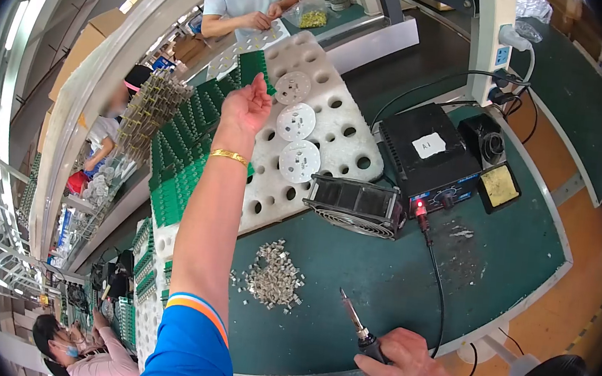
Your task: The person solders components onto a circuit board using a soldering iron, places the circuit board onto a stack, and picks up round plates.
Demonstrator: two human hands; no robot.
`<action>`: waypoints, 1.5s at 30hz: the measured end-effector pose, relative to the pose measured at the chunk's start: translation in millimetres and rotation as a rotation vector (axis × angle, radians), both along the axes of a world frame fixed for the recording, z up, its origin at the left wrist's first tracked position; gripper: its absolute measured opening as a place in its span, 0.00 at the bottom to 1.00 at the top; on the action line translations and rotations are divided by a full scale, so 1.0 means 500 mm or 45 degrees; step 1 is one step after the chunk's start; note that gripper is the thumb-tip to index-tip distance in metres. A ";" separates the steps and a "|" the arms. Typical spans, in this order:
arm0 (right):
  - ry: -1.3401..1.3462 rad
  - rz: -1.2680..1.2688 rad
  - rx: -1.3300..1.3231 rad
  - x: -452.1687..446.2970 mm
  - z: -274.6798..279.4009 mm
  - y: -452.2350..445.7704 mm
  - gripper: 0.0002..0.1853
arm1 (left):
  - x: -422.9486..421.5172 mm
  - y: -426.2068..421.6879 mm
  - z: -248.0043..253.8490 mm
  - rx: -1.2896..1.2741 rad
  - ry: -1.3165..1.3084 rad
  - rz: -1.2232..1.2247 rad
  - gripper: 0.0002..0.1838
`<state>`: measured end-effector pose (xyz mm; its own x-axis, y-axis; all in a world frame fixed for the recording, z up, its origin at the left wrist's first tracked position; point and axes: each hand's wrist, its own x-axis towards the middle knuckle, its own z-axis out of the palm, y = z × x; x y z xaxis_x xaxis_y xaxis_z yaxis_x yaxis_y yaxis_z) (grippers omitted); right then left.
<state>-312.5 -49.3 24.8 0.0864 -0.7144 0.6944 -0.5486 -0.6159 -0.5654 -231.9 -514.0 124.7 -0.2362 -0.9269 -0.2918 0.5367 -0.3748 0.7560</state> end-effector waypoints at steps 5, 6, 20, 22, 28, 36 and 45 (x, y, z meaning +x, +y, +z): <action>-0.042 0.014 0.025 -0.001 -0.002 0.001 0.20 | -0.016 0.097 0.002 -0.372 -0.589 0.230 0.11; -0.046 0.032 0.033 -0.002 -0.003 0.002 0.20 | -0.007 0.099 -0.007 -0.367 -0.594 0.232 0.11; -0.072 0.036 0.022 -0.007 0.006 0.004 0.20 | -0.030 0.193 -0.048 -1.157 -2.228 -0.159 0.48; -0.068 0.046 0.013 -0.010 0.007 0.005 0.19 | -0.041 0.200 -0.045 -1.151 -2.268 -0.143 0.49; -0.084 0.080 -0.006 -0.015 0.013 0.005 0.19 | -0.054 0.195 -0.043 -1.066 -2.274 -0.158 0.45; -0.104 0.077 0.000 -0.016 0.013 0.007 0.20 | -0.052 0.180 -0.028 -1.101 -2.304 -0.256 0.45; -0.144 0.078 0.005 -0.013 0.006 0.006 0.20 | 0.013 0.134 0.041 -0.894 -1.680 -0.580 0.51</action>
<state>-318.9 -46.3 28.0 0.0516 -0.7128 0.6995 -0.4427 -0.6442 -0.6238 -225.4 -446.8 145.4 -0.4595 -0.8857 -0.0669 -0.6787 0.3015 0.6697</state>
